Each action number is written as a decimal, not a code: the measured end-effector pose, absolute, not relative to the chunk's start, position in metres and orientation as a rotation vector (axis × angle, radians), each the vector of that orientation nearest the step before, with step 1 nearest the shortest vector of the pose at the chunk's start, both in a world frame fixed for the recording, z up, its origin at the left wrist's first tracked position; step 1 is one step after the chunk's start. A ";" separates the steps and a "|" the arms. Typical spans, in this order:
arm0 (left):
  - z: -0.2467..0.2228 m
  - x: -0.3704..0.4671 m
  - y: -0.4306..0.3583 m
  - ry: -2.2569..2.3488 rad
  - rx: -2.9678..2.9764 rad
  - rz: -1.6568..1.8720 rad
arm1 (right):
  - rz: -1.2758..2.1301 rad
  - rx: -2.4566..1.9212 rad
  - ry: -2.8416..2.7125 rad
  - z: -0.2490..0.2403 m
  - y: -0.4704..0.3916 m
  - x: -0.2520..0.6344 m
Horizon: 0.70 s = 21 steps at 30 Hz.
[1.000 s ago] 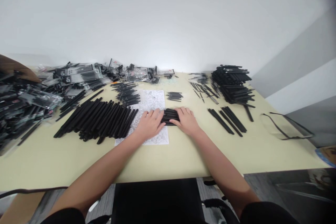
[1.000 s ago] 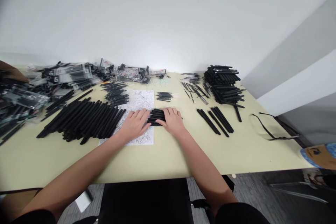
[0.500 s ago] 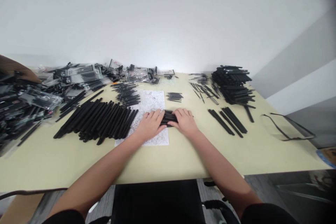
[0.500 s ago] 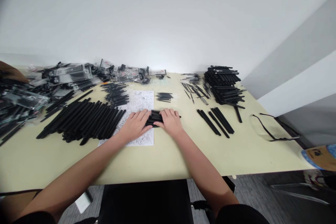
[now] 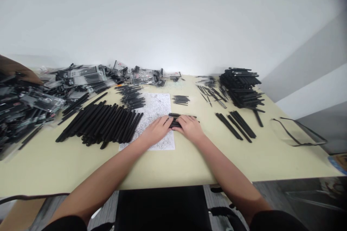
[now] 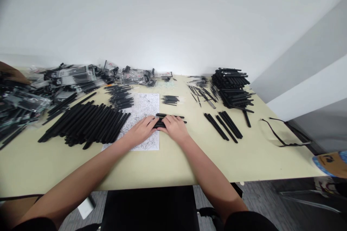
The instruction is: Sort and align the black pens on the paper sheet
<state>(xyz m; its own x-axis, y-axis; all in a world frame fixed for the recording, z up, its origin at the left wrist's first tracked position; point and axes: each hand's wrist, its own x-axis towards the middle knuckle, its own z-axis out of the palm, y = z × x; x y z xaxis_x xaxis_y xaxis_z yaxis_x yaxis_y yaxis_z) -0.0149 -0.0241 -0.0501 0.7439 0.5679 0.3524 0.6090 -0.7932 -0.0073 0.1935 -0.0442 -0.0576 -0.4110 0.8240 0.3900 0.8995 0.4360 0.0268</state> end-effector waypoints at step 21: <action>-0.050 -0.017 -0.026 -0.838 -2.775 -0.428 | -0.465 -1.359 -2.353 -0.056 -0.047 0.191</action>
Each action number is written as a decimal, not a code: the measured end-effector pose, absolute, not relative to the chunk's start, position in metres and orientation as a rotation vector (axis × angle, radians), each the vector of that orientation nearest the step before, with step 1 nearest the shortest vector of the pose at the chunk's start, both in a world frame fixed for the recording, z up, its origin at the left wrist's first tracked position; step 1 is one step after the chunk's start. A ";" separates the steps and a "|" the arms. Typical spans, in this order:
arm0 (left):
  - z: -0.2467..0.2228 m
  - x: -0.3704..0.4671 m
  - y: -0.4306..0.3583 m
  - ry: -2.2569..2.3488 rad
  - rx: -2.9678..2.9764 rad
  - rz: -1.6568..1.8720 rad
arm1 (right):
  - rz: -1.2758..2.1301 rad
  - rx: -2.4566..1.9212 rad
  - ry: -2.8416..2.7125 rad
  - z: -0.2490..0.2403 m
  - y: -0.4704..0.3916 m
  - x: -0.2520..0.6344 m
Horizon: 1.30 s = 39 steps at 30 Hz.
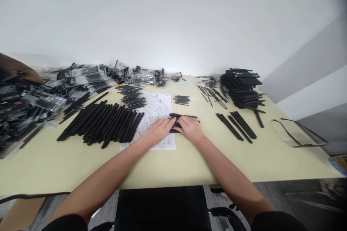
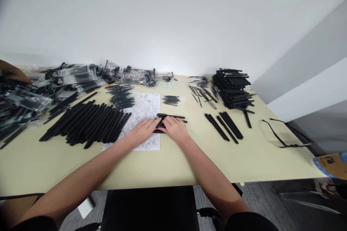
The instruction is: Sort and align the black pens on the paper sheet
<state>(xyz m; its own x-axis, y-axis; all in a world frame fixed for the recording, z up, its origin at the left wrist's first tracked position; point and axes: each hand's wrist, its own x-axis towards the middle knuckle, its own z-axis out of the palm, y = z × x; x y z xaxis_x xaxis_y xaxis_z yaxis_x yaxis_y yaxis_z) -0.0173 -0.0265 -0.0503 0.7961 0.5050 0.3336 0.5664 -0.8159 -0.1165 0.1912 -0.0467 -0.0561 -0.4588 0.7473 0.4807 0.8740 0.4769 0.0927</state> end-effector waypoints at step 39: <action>-0.044 -0.006 -0.042 -0.766 -2.963 -0.738 | -0.694 -1.378 -2.274 -0.055 -0.056 0.176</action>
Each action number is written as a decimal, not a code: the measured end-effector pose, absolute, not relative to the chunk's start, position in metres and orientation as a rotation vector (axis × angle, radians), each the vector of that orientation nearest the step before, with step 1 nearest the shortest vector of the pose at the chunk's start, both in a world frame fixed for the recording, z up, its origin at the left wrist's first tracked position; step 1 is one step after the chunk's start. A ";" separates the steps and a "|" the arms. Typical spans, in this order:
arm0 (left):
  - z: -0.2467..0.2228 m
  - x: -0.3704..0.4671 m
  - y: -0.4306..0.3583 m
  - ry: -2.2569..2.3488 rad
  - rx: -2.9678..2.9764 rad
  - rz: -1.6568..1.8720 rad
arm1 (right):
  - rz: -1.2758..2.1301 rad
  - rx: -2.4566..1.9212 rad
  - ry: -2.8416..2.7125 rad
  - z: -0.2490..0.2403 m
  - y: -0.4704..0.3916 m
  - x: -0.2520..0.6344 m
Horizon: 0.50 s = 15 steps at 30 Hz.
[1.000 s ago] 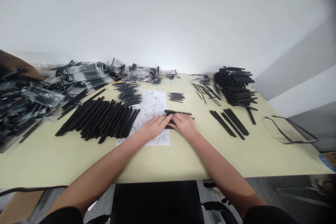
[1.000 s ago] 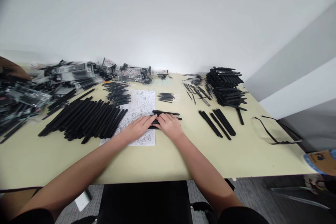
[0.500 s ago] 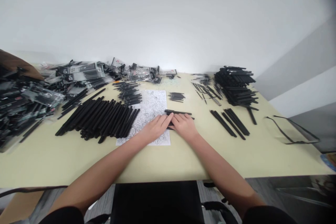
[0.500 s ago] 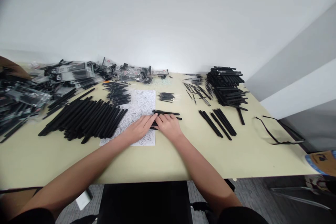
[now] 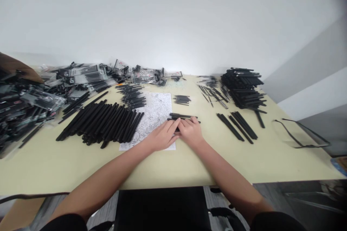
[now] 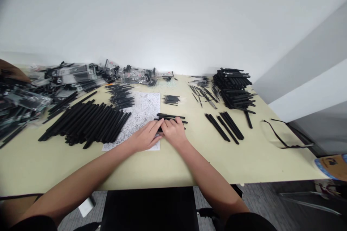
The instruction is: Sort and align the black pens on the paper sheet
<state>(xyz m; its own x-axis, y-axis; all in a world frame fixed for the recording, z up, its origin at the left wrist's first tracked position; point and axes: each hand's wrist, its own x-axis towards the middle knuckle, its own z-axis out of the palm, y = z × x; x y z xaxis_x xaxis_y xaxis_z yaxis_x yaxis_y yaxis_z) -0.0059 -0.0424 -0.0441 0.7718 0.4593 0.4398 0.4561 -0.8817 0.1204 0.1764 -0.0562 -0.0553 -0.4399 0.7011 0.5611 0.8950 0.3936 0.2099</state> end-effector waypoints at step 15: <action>-0.055 -0.006 -0.033 0.843 2.986 0.858 | -0.790 -1.214 -2.082 -0.040 -0.056 0.179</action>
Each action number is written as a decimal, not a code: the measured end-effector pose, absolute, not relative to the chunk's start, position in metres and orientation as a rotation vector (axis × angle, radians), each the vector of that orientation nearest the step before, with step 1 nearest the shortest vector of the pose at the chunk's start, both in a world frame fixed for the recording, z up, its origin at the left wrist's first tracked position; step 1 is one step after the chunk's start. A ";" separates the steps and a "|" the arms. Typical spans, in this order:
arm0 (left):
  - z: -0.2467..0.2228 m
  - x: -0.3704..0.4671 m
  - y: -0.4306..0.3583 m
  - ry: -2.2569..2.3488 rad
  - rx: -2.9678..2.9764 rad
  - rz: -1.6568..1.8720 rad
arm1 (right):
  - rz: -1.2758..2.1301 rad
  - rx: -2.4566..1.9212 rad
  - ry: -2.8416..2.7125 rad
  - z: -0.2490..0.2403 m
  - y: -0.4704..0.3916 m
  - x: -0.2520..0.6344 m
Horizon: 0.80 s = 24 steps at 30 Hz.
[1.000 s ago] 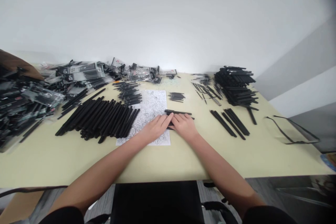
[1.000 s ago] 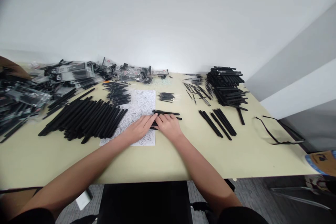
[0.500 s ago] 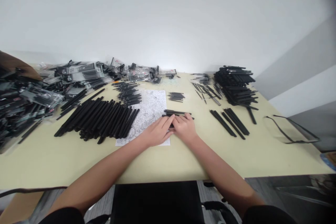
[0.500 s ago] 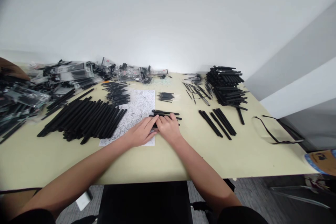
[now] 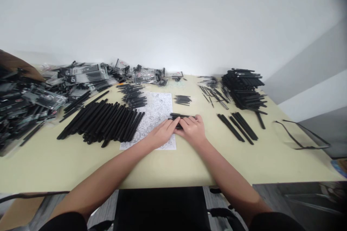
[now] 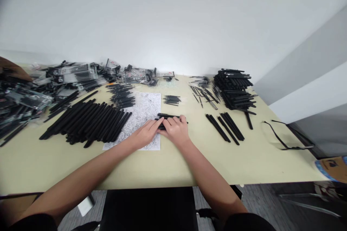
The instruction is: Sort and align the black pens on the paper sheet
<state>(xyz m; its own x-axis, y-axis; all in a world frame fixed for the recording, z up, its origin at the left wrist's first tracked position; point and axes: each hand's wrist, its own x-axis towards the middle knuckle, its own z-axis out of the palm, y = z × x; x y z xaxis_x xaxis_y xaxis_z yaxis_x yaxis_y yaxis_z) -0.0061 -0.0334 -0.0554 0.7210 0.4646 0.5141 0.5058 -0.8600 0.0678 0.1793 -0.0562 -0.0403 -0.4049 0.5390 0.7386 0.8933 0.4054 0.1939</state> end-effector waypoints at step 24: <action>-0.049 -0.008 -0.031 -0.998 -3.133 -1.111 | 0.424 -1.406 -1.217 -0.046 -0.048 0.194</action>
<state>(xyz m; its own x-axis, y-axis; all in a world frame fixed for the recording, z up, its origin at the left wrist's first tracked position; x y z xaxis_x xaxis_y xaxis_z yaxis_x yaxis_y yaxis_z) -0.0081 -0.0308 -0.0485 0.6396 0.6088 0.4693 0.4016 -0.7852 0.4713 0.1939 -0.0475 -0.0462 0.3923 0.8354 0.3848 0.4160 0.2120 -0.8843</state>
